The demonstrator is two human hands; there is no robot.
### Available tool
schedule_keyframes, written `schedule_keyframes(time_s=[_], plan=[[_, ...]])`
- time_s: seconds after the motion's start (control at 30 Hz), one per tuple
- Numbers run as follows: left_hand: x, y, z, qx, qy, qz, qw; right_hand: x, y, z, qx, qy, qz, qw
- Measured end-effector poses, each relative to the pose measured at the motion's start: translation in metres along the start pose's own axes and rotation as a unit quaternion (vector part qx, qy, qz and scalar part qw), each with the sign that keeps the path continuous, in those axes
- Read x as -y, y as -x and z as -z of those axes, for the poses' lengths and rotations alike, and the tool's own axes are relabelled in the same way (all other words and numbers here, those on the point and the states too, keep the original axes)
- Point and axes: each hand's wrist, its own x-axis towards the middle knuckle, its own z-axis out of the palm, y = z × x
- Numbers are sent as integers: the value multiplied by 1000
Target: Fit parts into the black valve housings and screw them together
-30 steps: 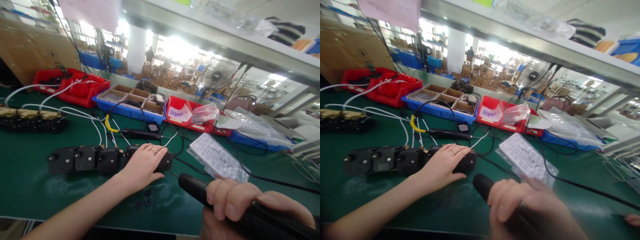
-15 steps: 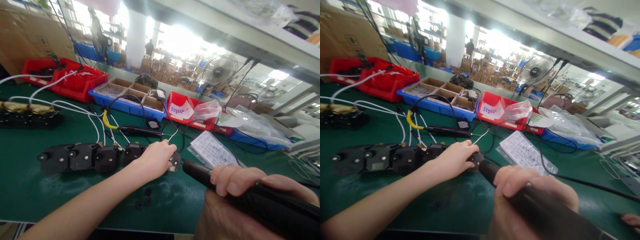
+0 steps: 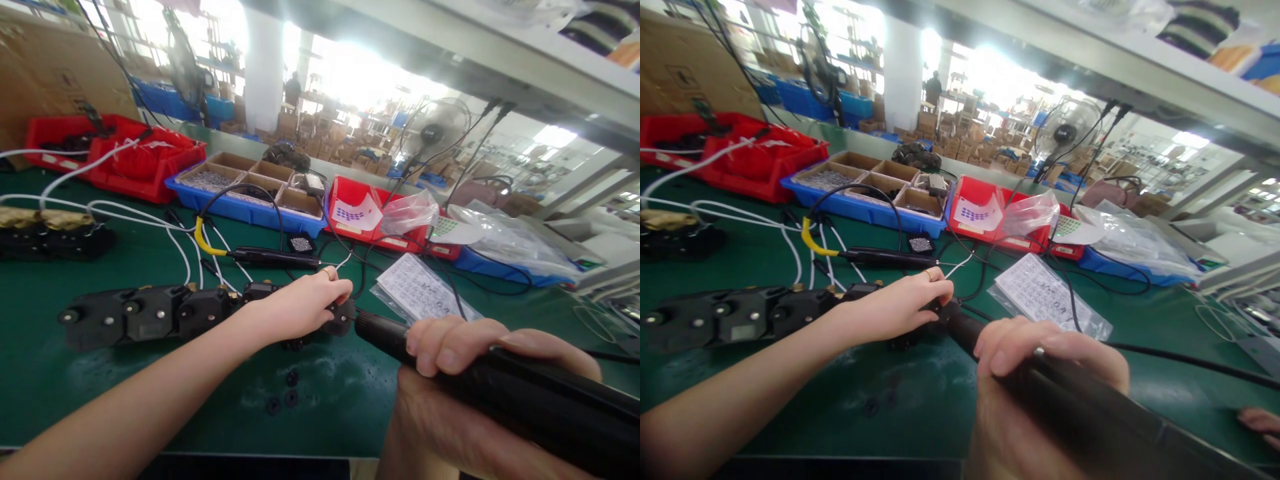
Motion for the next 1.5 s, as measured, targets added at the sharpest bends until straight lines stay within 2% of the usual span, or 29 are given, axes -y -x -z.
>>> schedule_keyframes(time_s=[0.1, 0.27, 0.37, 0.53, 0.77, 0.97, 1.07, 1.17, 1.23, 1.37, 1.43, 1.5], plan=[[4, 0, 0, -5, 12, 8, 1000, -4, 0, -8, -3, -8, 20, 1000], [4, 0, -3, -26, 24, 18, 999, -9, 1, -25, -42, -54, 79, 995], [5, 1, -4, -31, 23, 6, 999, -7, 4, -26, -45, -25, 62, 997], [8, 5, -1, -18, 24, -29, 999, 0, 5, -14, 41, 8, -30, 999], [7, 0, 9, 23, 21, -19, 999, 3, 2, 4, 63, 23, -56, 996], [13, -11, 22, 71, 33, -23, 997, 14, -5, 30, 183, 40, -110, 976], [17, -17, 27, 85, 34, -22, 996, 19, -9, 26, 215, 84, -71, 970], [19, -21, 29, 113, 34, -36, 992, 18, -9, 18, 188, 82, -4, 979], [18, -22, 28, 126, 32, -39, 991, 15, -8, 17, 180, 60, 4, 982], [13, -19, 28, 119, 8, -43, 992, 12, -6, 18, 219, 54, 4, 974], [9, -16, 29, 119, -14, -59, 991, 12, -4, 14, 208, 58, 23, 976], [7, -14, 30, 123, -26, -73, 989, 13, -1, 9, 164, 45, 43, 984]])
